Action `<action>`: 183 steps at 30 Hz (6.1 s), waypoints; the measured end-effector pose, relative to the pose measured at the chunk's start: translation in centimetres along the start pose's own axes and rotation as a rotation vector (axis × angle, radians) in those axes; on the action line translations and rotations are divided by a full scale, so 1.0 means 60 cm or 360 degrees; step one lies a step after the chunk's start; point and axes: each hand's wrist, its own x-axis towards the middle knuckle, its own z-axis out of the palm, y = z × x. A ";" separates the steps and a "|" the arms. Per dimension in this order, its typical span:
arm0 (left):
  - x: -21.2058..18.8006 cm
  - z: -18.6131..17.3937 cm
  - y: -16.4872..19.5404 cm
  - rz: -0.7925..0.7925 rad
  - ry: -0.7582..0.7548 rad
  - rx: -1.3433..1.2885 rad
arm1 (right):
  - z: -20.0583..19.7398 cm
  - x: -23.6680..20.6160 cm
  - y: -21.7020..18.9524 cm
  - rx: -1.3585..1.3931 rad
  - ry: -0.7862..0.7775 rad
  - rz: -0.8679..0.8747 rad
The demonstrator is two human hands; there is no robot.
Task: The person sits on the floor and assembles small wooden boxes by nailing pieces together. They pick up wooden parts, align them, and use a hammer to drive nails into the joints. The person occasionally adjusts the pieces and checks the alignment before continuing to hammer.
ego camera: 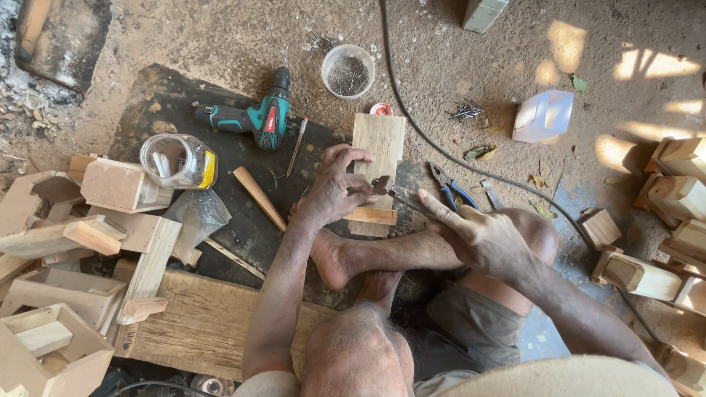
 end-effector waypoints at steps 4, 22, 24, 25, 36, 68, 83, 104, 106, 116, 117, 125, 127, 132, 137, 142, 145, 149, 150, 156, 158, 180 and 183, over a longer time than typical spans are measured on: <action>0.000 0.004 -0.004 0.0022 -0.0001 0.0007 | -0.002 -0.005 -0.002 0.0455 0.0706 -0.0459; 0.000 0.021 -0.015 0.0053 -0.0056 -0.0086 | 0.034 -0.008 0.016 -0.0218 0.0151 -0.0168; -0.001 0.021 -0.015 0.0014 -0.0075 -0.0126 | 0.029 -0.011 0.017 0.0162 0.0635 -0.0410; -0.002 0.021 -0.016 0.0026 -0.0060 -0.0139 | 0.028 -0.011 0.016 0.0365 0.0865 -0.0511; -0.002 0.029 -0.026 0.0049 -0.0010 -0.0259 | 0.017 -0.014 0.011 0.0385 0.0927 -0.0620; 0.000 0.023 -0.024 0.0112 0.0002 -0.0284 | 0.001 -0.020 0.010 0.0477 0.0889 -0.0666; 0.006 0.026 -0.025 0.0126 -0.0013 -0.0209 | 0.031 -0.002 0.026 -0.0055 0.0152 -0.0072; -0.080 -0.008 0.028 0.0004 0.0099 -0.0368 | 0.203 0.115 -0.060 0.1830 0.0978 0.0269; -0.104 0.016 0.066 -0.0049 0.0175 -0.0158 | 0.214 0.113 -0.062 0.1981 0.0982 0.0347; -0.088 0.073 0.093 -0.0420 0.0369 0.0169 | 0.221 0.116 -0.069 0.1984 0.0976 0.0460; -0.089 0.076 0.092 -0.0381 0.0409 0.0236 | 0.222 0.114 -0.069 0.1969 0.0928 0.0510; -0.102 0.077 0.080 -0.0144 0.0545 0.0163 | 0.230 0.105 -0.066 0.2065 0.0935 0.0385; -0.102 0.082 0.089 -0.0188 0.0545 0.0211 | 0.231 0.106 -0.069 0.2148 0.0992 0.0386; -0.100 0.099 0.109 -0.0278 0.0639 0.0517 | 0.236 0.110 -0.070 0.2037 0.0999 0.0387; -0.101 0.120 0.103 -0.0303 0.0757 0.0428 | 0.252 0.110 -0.061 0.1924 0.0987 0.0288; -0.096 0.131 0.088 -0.0418 0.0693 0.0428 | 0.223 0.084 -0.020 0.1455 0.0847 0.0459; -0.102 0.128 0.093 -0.0432 0.0671 0.0414 | 0.161 0.044 0.020 0.0921 0.0639 -0.0003; -0.099 0.118 0.097 -0.0421 0.0664 0.0385 | 0.065 0.018 0.048 0.0317 0.0470 -0.0426; -0.098 0.116 0.098 -0.0421 0.0667 0.0384 | 0.049 0.016 0.044 0.0339 0.0411 -0.0378; -0.095 0.109 0.100 -0.0442 0.0630 0.0426 | 0.007 0.013 0.015 0.0560 0.0722 -0.0664; -0.096 0.108 0.100 -0.0457 0.0583 0.0413 | 0.019 0.023 0.008 0.0586 0.0758 -0.0879; -0.087 0.090 0.108 -0.0404 0.0636 0.0423 | -0.013 -0.045 0.038 0.0658 0.1252 -0.0668; -0.086 0.087 0.111 -0.0412 0.0646 0.0447 | 0.016 -0.020 0.016 0.0411 0.0948 -0.0561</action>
